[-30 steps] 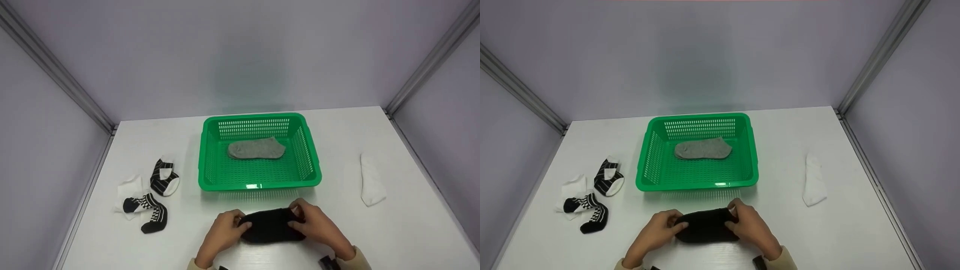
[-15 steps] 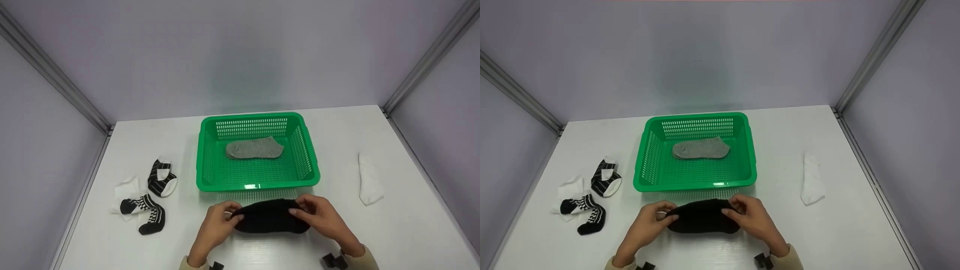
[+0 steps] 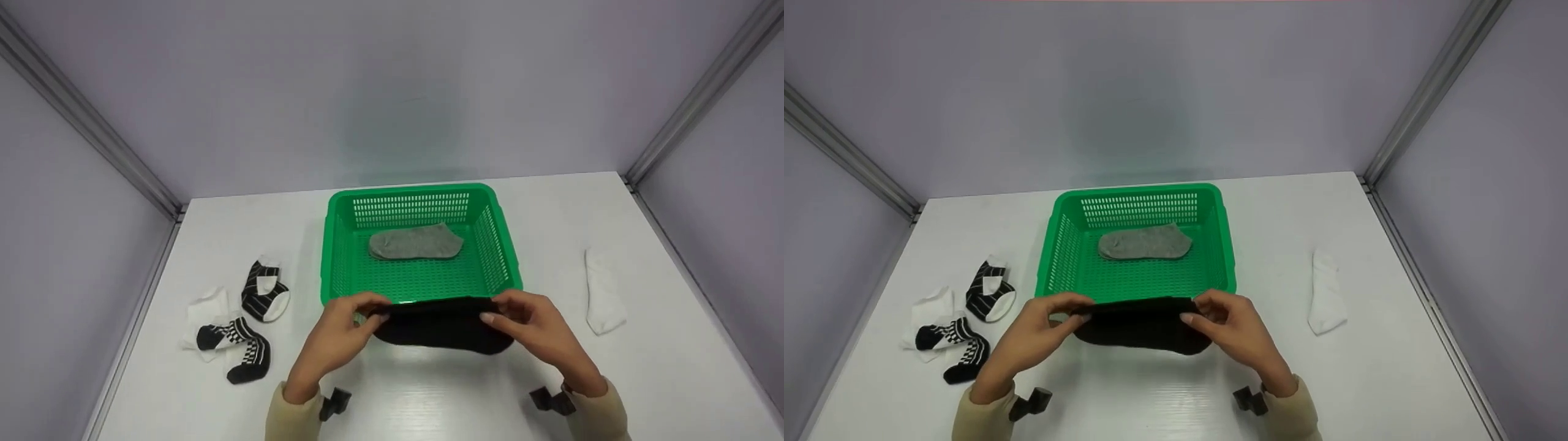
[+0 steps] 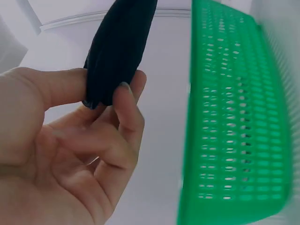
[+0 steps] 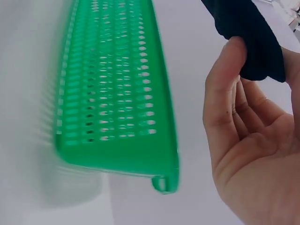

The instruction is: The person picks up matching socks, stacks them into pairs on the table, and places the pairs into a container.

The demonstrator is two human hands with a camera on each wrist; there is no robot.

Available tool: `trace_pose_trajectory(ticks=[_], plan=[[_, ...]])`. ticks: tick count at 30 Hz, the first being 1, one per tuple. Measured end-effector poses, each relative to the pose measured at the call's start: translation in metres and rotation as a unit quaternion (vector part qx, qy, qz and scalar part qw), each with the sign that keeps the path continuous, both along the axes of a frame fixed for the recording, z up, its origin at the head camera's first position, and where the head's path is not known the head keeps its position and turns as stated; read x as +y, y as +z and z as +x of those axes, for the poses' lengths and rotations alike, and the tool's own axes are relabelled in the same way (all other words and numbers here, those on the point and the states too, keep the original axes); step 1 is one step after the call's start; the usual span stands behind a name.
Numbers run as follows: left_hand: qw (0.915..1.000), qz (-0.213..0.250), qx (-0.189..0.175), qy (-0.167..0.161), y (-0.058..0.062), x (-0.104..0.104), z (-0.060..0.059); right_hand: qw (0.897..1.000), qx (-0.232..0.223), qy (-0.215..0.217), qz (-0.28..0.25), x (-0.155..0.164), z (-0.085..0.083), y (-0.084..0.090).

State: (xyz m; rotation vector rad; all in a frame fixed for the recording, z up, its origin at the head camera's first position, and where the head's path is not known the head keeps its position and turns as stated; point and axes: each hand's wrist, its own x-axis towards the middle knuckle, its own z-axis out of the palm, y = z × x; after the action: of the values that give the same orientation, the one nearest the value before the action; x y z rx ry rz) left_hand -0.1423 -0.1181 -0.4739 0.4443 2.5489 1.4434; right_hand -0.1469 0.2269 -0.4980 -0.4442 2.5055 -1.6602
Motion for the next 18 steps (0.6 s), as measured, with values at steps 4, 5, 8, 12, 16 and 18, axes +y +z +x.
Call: trace_pose_trajectory(ticks=[4,5,8,12,16,18], plan=[[0.9995,0.032,-0.004,-0.005,0.009,-0.001,-0.011,0.999,0.028,-0.014,0.03,0.001,-0.009,0.017],[0.9993,0.036,-0.005,-0.004,0.01,-0.002,-0.013,0.998,0.037,-0.014,0.04,0.0,-0.012,0.021],[0.9995,0.031,0.002,0.002,0.012,-0.006,-0.019,0.996,0.06,-0.015,0.059,-0.001,-0.023,0.034],[0.9996,0.023,0.01,0.01,0.014,-0.01,-0.027,0.993,0.085,-0.015,0.076,-0.004,-0.04,0.046],[0.9992,0.03,0.019,0.021,0.018,-0.014,-0.039,0.991,0.09,-0.013,0.093,-0.006,-0.059,0.053],[0.9989,0.03,0.025,0.028,0.02,-0.015,-0.045,0.992,0.08,-0.01,0.097,-0.007,-0.068,0.054]])
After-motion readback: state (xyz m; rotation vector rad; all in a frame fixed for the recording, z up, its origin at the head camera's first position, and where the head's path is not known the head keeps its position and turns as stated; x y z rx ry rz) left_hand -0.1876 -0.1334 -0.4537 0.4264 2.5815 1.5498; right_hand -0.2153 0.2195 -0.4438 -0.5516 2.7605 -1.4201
